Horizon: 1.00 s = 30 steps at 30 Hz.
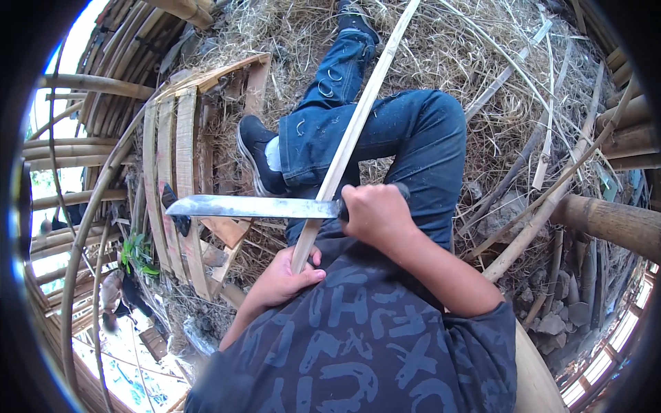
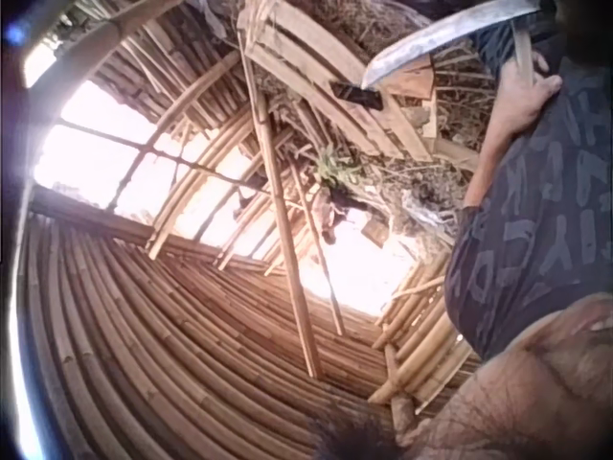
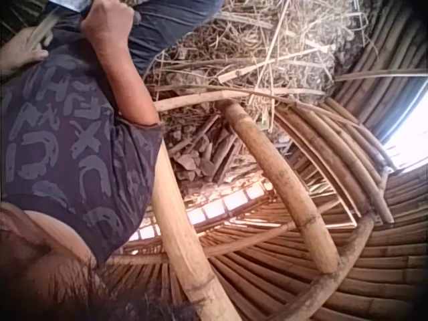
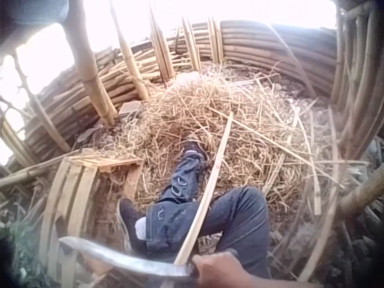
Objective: The person shaves a long bamboo strip with a large blade while seated on a pile of straw, occasionally picking up new strips from the straw.
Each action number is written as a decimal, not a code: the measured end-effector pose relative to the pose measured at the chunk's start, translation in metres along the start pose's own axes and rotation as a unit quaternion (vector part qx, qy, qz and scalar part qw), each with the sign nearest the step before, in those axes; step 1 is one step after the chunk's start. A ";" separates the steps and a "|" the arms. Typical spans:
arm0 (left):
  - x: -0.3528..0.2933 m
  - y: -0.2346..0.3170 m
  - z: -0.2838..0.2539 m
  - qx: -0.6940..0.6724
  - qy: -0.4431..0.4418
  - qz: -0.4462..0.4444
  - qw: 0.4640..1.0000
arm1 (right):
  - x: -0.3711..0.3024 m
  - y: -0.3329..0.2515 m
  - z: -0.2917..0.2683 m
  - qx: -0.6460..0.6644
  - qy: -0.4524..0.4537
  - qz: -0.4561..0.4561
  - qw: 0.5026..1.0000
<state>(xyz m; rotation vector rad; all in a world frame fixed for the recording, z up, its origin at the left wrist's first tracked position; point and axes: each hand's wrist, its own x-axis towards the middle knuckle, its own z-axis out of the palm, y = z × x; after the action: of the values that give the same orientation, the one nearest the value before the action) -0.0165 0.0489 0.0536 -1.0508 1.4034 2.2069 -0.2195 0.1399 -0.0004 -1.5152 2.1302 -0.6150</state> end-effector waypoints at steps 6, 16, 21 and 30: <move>-0.007 -0.006 0.007 0.042 0.022 0.043 0.998 | 0.039 0.076 -0.019 -0.121 0.078 0.146 0.979; -0.023 -0.008 0.007 0.050 -0.023 0.051 0.997 | 0.073 0.101 -0.057 -0.226 0.106 0.243 0.937; -0.033 -0.023 0.003 -0.016 -0.033 0.029 0.999 | 0.089 0.152 -0.095 -0.206 0.137 0.325 0.913; -0.008 -0.011 0.005 -0.104 -0.063 -0.037 0.992 | 0.016 0.051 -0.039 -0.192 0.050 0.190 0.962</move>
<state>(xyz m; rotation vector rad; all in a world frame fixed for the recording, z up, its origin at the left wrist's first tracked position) -0.0059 0.0594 0.0534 -0.9910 1.0823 2.3590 -0.2853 0.1431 -0.0016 -1.2142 2.6403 -0.1471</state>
